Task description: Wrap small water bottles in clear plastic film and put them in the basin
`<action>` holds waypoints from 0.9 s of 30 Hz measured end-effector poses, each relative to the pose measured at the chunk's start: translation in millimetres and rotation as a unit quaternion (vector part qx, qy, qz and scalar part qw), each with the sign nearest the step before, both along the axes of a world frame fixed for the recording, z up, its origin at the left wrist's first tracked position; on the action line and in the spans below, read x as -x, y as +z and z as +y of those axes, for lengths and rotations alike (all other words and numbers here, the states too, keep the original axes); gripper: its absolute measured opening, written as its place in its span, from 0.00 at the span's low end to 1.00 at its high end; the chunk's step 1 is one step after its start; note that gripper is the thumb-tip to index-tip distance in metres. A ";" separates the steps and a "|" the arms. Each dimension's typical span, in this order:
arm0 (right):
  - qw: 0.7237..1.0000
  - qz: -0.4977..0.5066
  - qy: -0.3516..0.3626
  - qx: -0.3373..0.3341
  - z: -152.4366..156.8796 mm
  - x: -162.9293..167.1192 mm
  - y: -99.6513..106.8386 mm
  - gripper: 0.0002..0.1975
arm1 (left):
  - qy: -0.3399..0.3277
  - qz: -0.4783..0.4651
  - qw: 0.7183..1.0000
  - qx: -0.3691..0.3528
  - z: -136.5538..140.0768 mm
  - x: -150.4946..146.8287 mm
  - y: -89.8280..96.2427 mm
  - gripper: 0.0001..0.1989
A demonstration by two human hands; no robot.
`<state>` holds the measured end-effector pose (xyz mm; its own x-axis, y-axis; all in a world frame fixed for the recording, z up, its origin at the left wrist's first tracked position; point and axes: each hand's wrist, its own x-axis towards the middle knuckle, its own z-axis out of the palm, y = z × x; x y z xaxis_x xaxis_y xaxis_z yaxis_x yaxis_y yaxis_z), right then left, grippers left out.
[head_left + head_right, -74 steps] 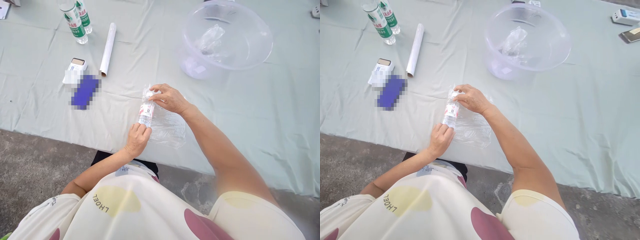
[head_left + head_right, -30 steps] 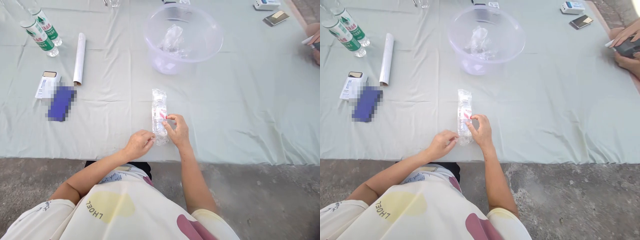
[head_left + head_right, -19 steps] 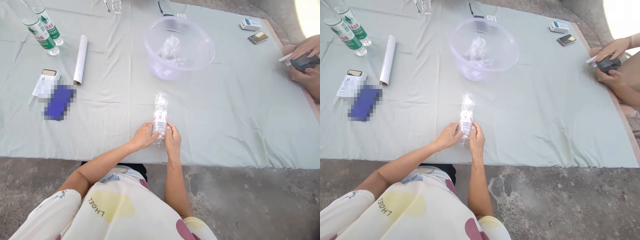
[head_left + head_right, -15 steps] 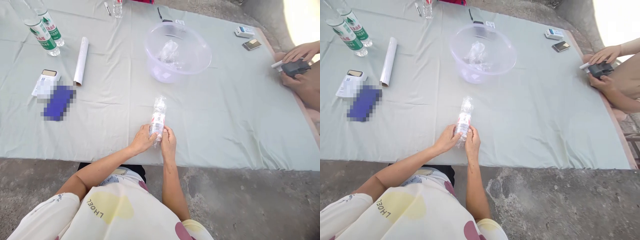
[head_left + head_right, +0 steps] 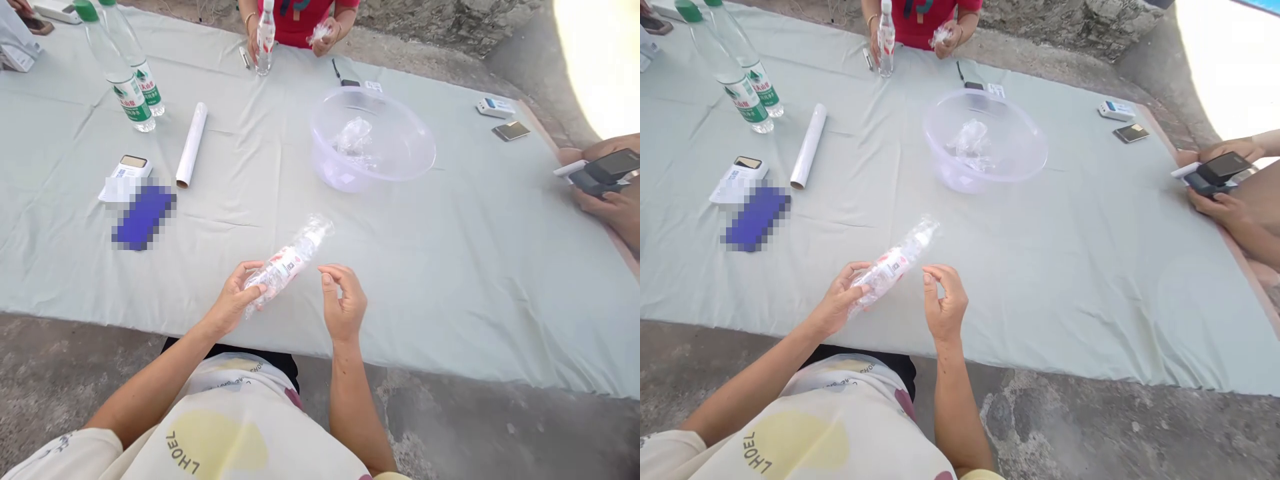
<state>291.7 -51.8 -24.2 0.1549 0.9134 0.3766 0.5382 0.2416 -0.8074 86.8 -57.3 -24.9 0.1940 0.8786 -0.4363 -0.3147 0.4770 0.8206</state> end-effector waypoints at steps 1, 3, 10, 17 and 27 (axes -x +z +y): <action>0.999 -0.015 0.010 -0.044 6.5 -0.8 6.0 0.09 | -0.006 0.001 1.000 -0.005 -2.1 6.7 -0.7 0.24; 0.993 -0.044 0.053 -0.094 19.1 -0.4 13.8 0.09 | -0.020 -0.011 1.000 -0.011 -6.9 15.3 -2.9 0.24; 0.982 0.146 0.117 0.020 30.5 13.4 -10.7 0.13 | 0.028 -0.074 0.997 -0.023 -11.3 25.7 -7.5 0.27; 0.963 0.266 0.045 -0.026 17.9 59.4 -9.7 0.12 | 0.148 -0.110 0.982 0.037 15.0 9.3 -10.6 0.26; 0.965 0.216 -0.003 -0.149 72.5 85.8 49.6 0.05 | 0.185 -0.310 0.923 0.132 68.8 -33.6 -18.9 0.26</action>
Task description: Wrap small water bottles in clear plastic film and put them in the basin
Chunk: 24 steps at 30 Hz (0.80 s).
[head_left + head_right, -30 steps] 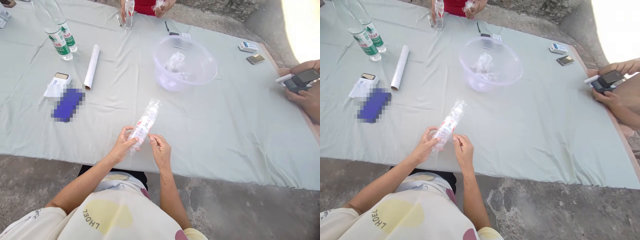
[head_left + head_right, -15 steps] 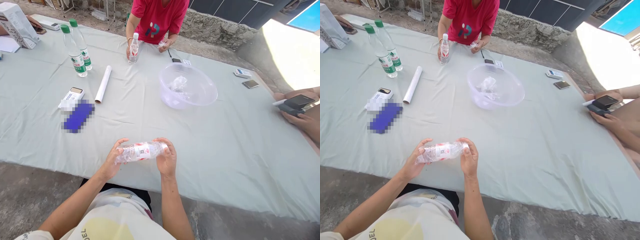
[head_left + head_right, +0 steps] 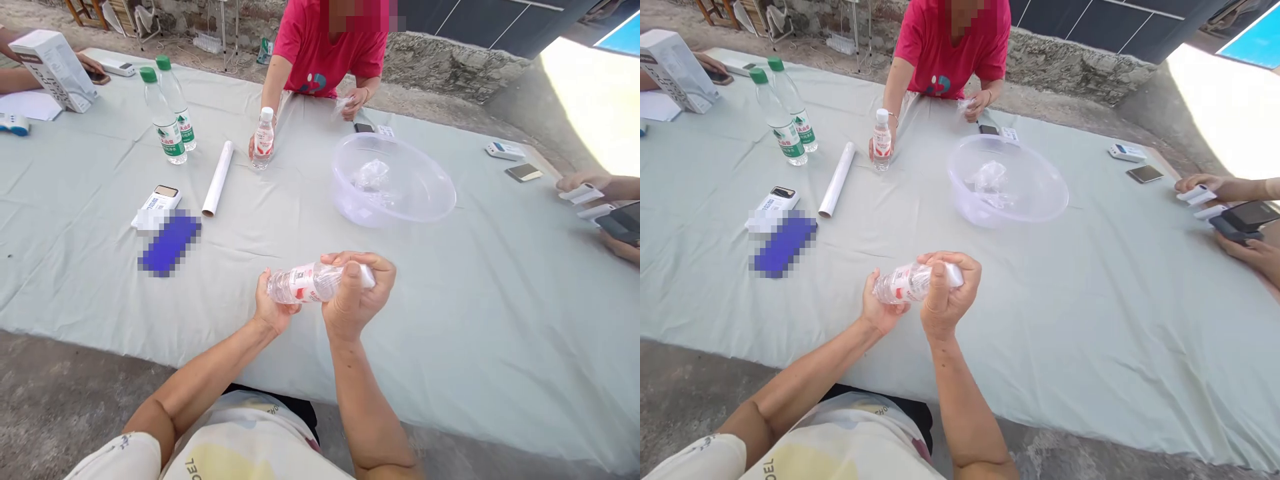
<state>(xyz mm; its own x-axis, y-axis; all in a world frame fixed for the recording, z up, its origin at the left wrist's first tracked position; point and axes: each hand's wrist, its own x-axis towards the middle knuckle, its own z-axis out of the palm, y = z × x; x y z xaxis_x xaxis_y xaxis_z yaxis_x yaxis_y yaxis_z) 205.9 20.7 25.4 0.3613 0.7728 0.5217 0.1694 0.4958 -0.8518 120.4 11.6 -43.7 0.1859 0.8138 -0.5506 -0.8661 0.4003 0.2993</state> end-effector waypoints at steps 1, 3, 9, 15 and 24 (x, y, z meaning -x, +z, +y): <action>1.000 -0.014 0.005 -0.012 5.3 1.5 0.1 0.05 | -0.022 -0.021 0.999 -0.015 7.3 0.7 -4.3 0.27; 0.998 -0.045 0.023 -0.023 17.2 4.0 -2.9 0.07 | -0.068 -0.070 0.994 -0.049 19.9 4.3 -14.6 0.31; 0.994 -0.065 0.082 0.029 86.6 0.8 -14.9 0.11 | -0.133 -0.128 0.978 -0.094 31.3 15.0 -38.5 0.43; 0.990 -0.136 0.044 -0.007 201.7 1.8 -18.0 0.15 | -0.178 -0.058 0.976 -0.114 27.8 10.8 -43.8 0.30; 0.955 -0.285 0.037 0.075 303.3 22.5 -9.9 0.11 | -0.200 -0.026 0.968 -0.147 27.1 9.9 -48.5 0.23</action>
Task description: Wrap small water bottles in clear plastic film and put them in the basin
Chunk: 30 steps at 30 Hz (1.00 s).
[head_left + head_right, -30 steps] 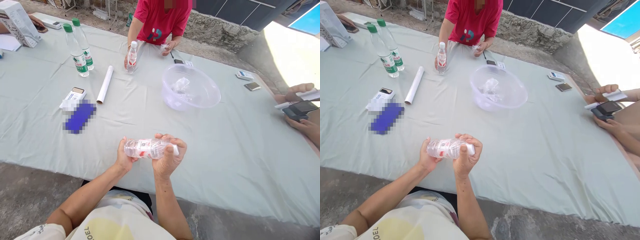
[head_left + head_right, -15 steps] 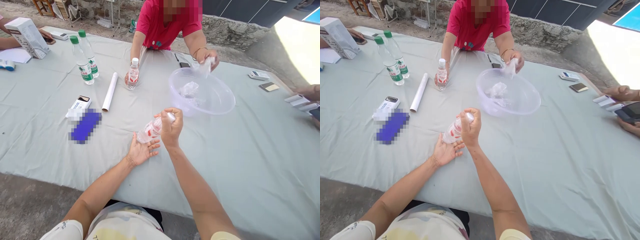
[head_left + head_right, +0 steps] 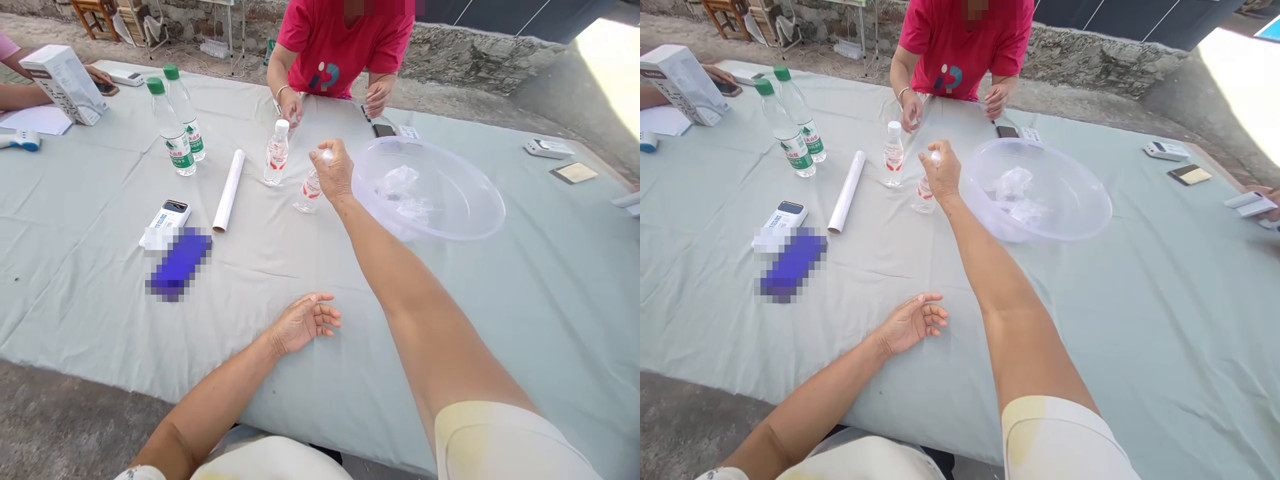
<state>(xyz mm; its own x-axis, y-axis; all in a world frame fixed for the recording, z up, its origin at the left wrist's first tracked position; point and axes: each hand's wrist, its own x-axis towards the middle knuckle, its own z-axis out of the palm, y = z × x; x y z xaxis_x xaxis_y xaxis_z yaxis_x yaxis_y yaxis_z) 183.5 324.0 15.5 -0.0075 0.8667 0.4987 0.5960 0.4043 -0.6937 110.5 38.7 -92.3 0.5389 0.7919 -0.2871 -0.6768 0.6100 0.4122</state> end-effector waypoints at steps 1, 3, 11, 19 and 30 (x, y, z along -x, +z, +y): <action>1.000 -0.014 -0.001 0.020 2.4 1.4 1.7 0.11 | 0.001 0.002 1.000 0.001 0.0 -0.2 0.8 0.24; 0.998 -0.042 -0.026 0.047 4.3 1.7 6.0 0.11 | 0.003 0.004 1.000 0.005 -0.1 -1.3 2.0 0.24; 0.986 -0.163 -0.037 -0.025 15.7 27.2 53.6 0.21 | 0.005 0.005 1.000 0.007 -0.2 -6.4 0.1 0.26; 0.952 -0.278 0.055 0.113 36.8 97.4 50.7 0.28 | -0.008 -0.009 1.000 0.001 1.3 -1.3 -3.6 0.25; 0.951 -0.244 0.156 0.112 -39.4 61.9 61.7 0.03 | -0.017 0.015 1.000 -0.010 0.2 0.9 -2.3 0.20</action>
<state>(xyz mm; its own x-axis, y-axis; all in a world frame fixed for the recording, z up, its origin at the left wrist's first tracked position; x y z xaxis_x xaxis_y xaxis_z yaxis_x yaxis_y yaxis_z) 121.6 284.7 77.2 -0.4653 0.8681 0.1732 0.7437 0.4894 -0.4554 109.6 38.9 -94.6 0.5569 0.7791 -0.2879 -0.6435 0.6239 0.4435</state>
